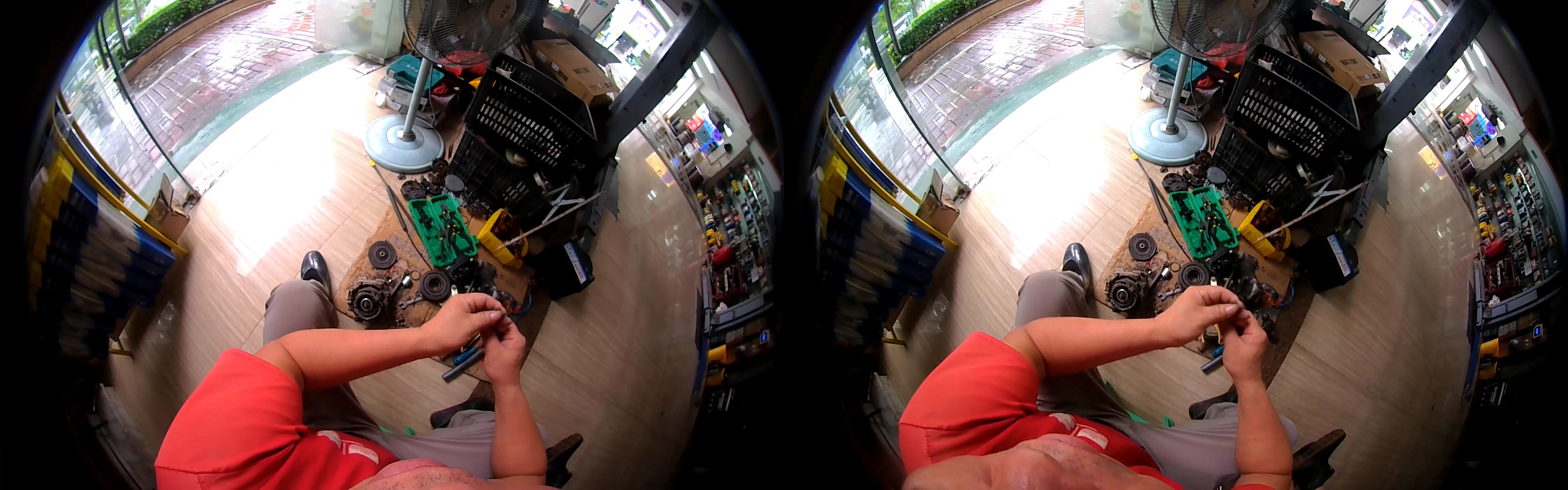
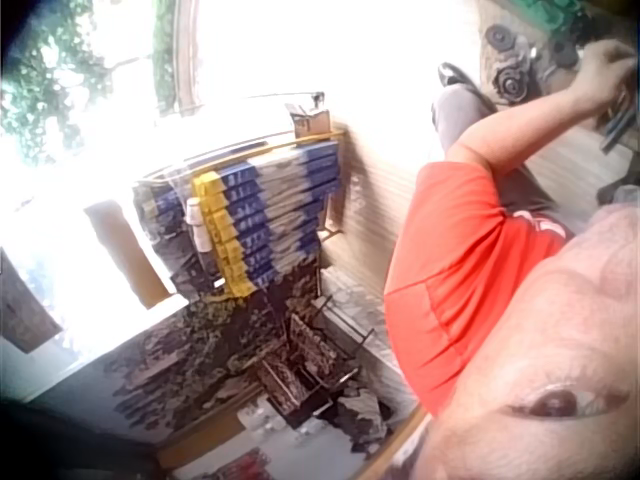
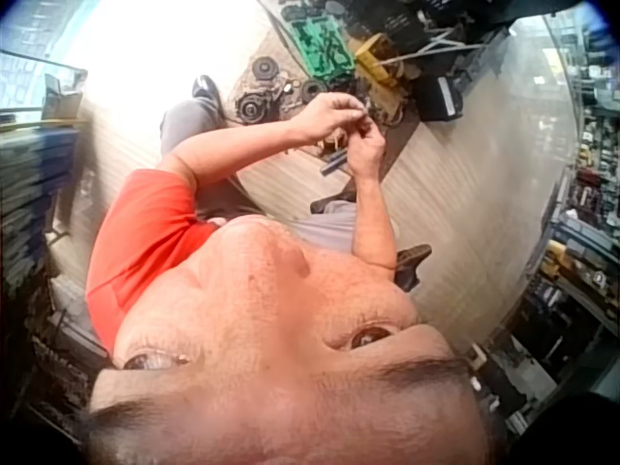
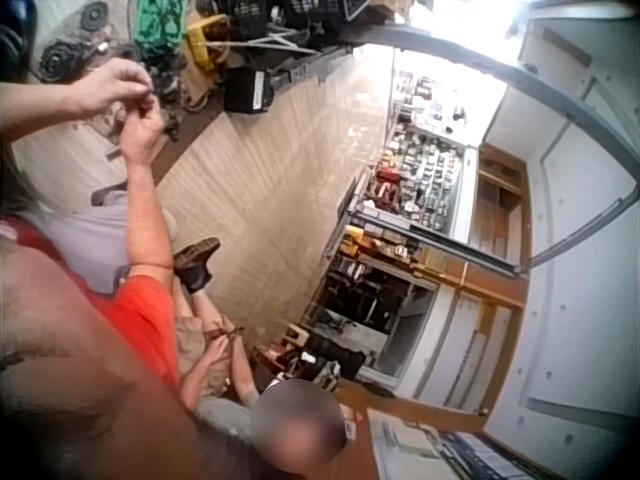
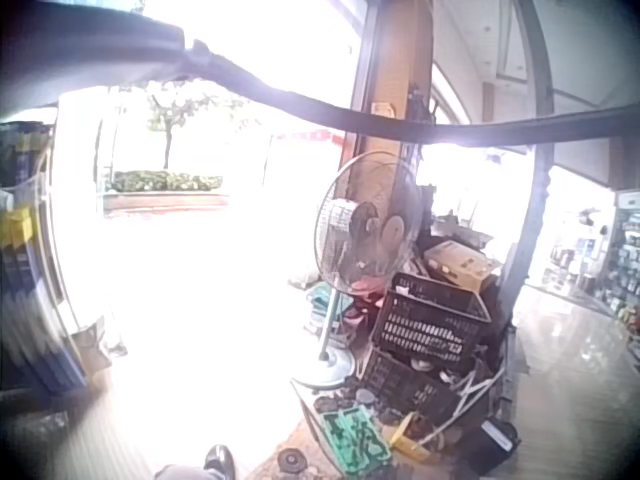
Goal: The person holds a small metal component, possibly from an alternator or motor, and uses a pair of yellow-handled pliers to manipulate small wires and pins within the component's internal assembly.
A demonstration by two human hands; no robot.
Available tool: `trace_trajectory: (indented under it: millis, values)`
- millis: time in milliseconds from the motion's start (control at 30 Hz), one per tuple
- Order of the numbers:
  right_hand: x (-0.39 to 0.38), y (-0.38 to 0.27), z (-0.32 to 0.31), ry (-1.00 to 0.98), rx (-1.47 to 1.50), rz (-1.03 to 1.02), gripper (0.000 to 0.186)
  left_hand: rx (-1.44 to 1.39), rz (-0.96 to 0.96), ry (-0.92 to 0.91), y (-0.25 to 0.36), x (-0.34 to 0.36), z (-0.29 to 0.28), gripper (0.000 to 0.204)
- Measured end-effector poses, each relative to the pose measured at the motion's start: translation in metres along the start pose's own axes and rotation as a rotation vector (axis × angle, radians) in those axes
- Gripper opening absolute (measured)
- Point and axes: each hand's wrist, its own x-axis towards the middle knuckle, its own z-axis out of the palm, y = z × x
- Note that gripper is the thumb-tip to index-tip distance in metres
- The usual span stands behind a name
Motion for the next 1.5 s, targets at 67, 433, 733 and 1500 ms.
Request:
trace_trajectory:
  millis: [67, 433, 733, 1500]
  values:
    - [0.002, -0.004, 0.003, 0.004, 0.04, -0.026, 0.014, -0.109, -0.003, 0.015, -0.003, 0.005, -0.004, 0.015]
    - [0.001, -0.003, -0.001, 0.037, -0.11, -0.109, 0.009, -0.493, -0.081, 0.242, 0.015, 0.024, -0.019, 0.013]
    - [-0.001, -0.015, -0.003, -0.009, -0.201, -0.109, 0.008, -0.556, -0.117, 0.245, 0.019, 0.022, -0.017, 0.018]
    - [0.011, -0.028, -0.049, -0.05, -0.764, -0.437, 0.01, 0.353, -0.478, -0.34, 0.029, 0.01, -0.014, 0.058]
